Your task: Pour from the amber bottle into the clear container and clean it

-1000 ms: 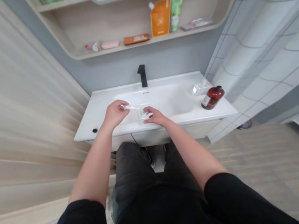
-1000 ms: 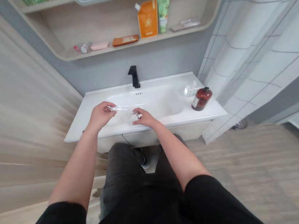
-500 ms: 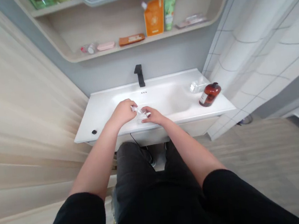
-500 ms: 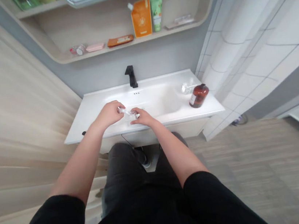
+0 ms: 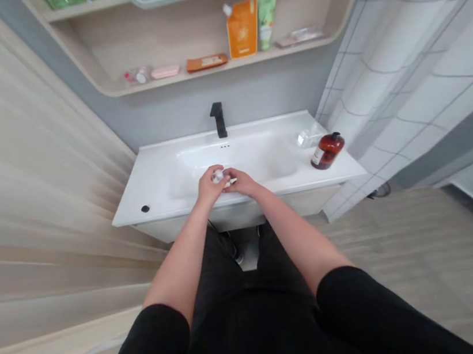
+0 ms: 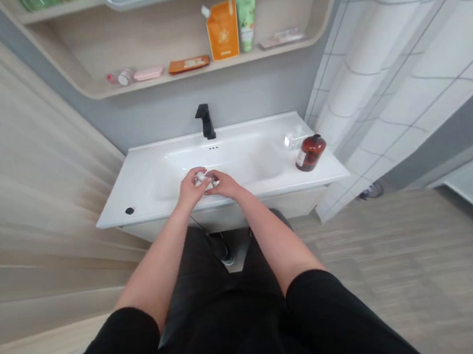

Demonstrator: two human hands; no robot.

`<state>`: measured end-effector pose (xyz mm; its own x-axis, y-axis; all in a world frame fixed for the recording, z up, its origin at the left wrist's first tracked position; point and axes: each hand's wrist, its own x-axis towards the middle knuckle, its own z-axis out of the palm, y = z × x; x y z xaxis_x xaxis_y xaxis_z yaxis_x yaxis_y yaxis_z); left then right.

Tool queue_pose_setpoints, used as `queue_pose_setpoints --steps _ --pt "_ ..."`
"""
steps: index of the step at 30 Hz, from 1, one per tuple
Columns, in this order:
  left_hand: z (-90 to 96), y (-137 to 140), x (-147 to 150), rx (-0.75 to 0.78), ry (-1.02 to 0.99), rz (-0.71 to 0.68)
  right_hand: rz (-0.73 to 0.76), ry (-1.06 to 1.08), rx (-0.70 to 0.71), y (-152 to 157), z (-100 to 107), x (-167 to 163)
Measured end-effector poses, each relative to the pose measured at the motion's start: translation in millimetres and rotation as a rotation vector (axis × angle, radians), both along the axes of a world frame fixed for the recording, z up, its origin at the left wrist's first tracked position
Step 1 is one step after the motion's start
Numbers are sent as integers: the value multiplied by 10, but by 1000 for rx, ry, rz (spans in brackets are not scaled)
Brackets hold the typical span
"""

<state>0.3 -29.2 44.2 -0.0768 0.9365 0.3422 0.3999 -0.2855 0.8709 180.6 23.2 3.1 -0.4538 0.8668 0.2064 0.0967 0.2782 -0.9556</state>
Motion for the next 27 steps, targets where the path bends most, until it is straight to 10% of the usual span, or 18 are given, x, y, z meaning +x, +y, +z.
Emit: queue_pose_setpoints --steps 11,27 --pt "-506 157 -346 59 -278 -206 45 76 -55 -29 26 21" --pt "-540 173 -252 4 -315 -72 46 15 12 -42 -2 14"
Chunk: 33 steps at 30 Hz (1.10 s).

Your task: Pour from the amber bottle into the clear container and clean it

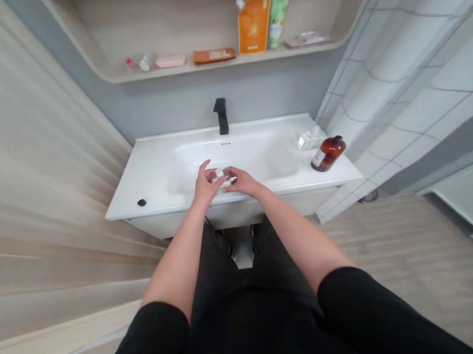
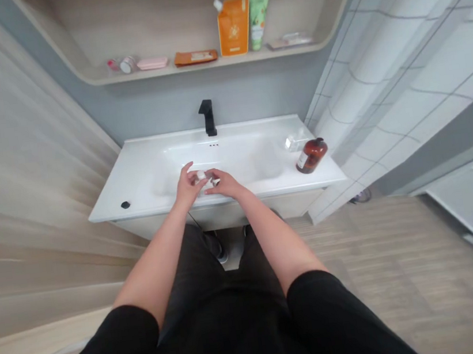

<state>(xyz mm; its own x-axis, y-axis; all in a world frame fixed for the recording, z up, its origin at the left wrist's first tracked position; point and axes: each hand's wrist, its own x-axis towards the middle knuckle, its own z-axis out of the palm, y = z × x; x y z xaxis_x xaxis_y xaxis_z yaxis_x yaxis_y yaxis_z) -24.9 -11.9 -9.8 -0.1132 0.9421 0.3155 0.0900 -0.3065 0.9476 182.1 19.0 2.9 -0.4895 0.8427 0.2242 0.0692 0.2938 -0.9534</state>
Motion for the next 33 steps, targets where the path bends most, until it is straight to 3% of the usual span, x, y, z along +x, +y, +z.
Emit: queue_pose_setpoints --steps 8,13,19,27,33 --pt "-14 -29 -96 7 -90 -56 0 -4 -57 1 51 6" --pt "-38 27 -46 17 -57 -52 -10 -12 -10 -18 36 -4" --pt "7 -12 -104 17 -215 -155 2 -58 16 9 6 13" --pt "69 -15 -12 -21 -19 -9 -21 -77 40 28 -35 -21" --pt "199 -102 -69 -58 -4 -125 -2 -26 -17 27 16 -7"
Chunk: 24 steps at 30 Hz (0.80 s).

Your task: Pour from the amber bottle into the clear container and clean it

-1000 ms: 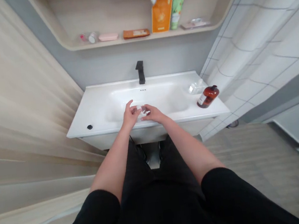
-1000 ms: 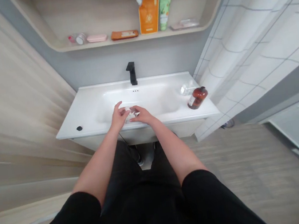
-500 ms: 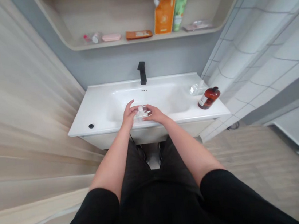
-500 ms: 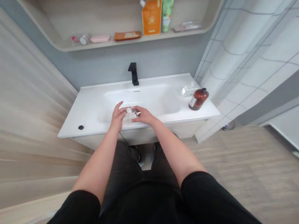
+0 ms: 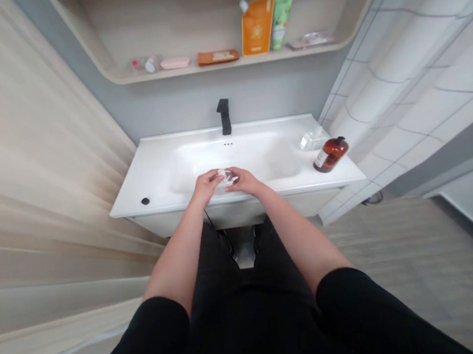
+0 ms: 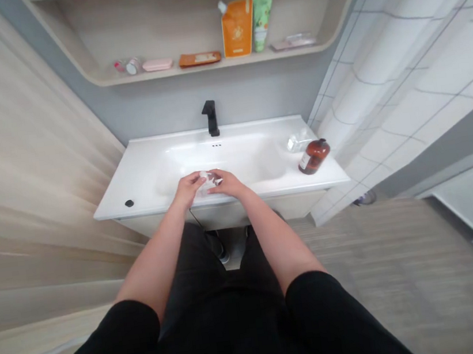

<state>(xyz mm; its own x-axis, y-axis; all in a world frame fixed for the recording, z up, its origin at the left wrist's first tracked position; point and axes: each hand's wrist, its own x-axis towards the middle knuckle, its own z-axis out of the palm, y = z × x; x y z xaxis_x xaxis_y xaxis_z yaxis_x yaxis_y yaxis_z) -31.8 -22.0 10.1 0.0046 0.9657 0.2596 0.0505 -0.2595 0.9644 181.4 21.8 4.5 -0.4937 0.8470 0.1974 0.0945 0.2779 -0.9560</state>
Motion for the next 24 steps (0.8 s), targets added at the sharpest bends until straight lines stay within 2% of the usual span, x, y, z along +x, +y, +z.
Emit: queue_pose_setpoints --steps 4,7,12,16,19,22,24 --pt "66 13 -44 10 -16 -115 64 63 -65 12 23 33" --pt "56 37 -38 24 -46 -132 71 77 -68 13 11 32" --pt "31 26 15 -8 -40 -27 30 32 -20 2 -7 14" --pt "61 -12 14 -30 -62 -48 123 54 -40 0 24 26" --pt "73 -37 37 -35 -32 -32 120 67 -55 -6 38 28" --pt "94 -41 35 -1 43 47 54 54 -77 -18 39 20" --pt "161 -15 -77 40 117 146 40 54 -97 -29 42 16"
